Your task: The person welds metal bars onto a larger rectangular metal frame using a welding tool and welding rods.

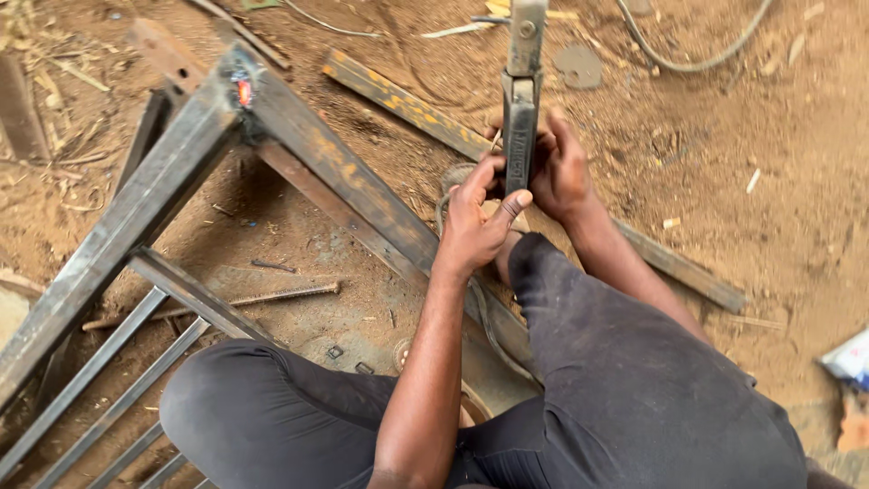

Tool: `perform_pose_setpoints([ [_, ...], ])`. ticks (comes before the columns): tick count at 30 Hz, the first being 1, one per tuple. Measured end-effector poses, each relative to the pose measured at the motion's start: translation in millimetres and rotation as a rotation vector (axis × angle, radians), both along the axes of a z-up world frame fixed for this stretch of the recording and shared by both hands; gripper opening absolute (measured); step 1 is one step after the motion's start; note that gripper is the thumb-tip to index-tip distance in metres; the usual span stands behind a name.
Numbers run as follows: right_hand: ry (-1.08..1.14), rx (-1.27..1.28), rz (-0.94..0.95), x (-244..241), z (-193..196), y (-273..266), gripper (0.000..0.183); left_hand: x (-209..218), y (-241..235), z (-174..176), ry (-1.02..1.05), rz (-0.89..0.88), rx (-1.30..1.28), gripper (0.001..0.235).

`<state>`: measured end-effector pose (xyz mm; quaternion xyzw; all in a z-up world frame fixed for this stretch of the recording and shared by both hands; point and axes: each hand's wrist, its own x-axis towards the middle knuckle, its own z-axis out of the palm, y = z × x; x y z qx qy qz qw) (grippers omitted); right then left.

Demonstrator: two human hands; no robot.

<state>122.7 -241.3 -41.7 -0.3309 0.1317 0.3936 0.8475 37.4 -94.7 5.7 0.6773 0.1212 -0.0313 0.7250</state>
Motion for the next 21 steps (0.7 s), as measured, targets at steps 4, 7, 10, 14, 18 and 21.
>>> perform_pose_setpoints([
  [4,-0.320,-0.100,0.185,6.8,10.8,11.9,0.094,4.6,21.1,22.3,0.071,-0.038,0.108,0.038],
  [7,-0.468,-0.264,0.272,11.6,17.0,18.3,0.104,1.1,34.0,32.7,0.062,-0.081,0.231,0.036],
  [10,-0.442,-0.288,0.298,14.0,37.3,31.5,0.102,-4.2,34.0,26.9,0.045,0.110,0.022,0.024],
  [14,-0.311,-0.219,0.342,20.0,70.7,53.6,0.101,-13.6,47.9,3.6,0.382,0.491,0.116,0.016],
  [18,-0.391,-0.201,0.503,20.1,76.7,72.1,0.103,-14.9,60.9,-19.0,0.210,0.607,-0.253,0.019],
  [21,-0.377,-0.210,0.601,14.6,68.8,83.6,0.104,-16.8,63.6,-28.4,0.229,0.691,-0.396,0.017],
])
